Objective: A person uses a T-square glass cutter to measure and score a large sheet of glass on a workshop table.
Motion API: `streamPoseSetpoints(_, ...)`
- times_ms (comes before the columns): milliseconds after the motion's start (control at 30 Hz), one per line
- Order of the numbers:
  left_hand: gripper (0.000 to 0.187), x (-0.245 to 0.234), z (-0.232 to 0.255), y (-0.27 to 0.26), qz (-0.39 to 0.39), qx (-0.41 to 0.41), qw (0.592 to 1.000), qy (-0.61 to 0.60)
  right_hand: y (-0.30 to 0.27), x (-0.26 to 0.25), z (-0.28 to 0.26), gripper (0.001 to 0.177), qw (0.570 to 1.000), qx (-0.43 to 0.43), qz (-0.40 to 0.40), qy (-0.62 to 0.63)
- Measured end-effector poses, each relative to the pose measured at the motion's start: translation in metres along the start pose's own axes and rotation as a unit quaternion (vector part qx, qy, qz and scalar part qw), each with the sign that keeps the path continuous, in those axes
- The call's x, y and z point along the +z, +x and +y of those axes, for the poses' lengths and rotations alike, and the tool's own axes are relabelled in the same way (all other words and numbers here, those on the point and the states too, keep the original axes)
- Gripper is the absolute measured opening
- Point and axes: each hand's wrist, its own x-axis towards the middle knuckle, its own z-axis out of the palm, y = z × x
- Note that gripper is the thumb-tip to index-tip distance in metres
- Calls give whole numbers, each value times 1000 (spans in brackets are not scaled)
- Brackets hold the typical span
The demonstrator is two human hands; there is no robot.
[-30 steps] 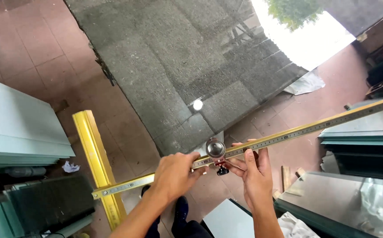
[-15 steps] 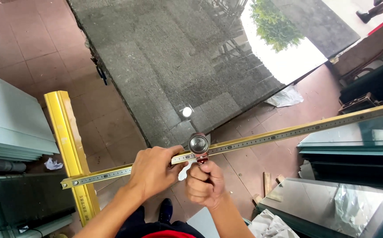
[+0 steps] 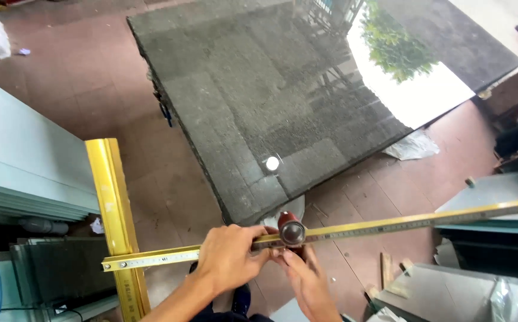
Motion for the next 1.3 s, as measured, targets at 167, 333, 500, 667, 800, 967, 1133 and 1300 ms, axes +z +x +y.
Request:
streamPoseSetpoints(167,39,-1,-5,-5,-29,-32,999,4,0,39,8,63,992,-107,32,55)
streamPoseSetpoints(333,42,-11,-9,-12,-62,-101,993,20,2,10,-22,46,981,-162,99,42)
streamPoseSetpoints(500,42,-20,-18,-20,-51,-121,991,20,4,-4,-42,41,980,-160,120,-4)
streamPoseSetpoints(667,41,-25,-22,-22,-43,-137,989,30,-2,12,-49,39,981,-151,122,-12)
streamPoseSetpoints(800,42,-27,-20,-21,-38,-153,987,34,-4,24,-62,37,982,-134,115,-61)
streamPoseSetpoints(967,42,-24,-18,-19,-28,-152,988,28,2,24,-63,45,983,-134,109,-61)
streamPoseSetpoints(1133,43,-21,-20,-18,-24,-151,988,22,4,25,-67,43,984,-125,113,-55)
streamPoseSetpoints(1300,41,-21,-20,-19,-11,-155,988,22,5,24,-66,45,985,-113,116,-53)
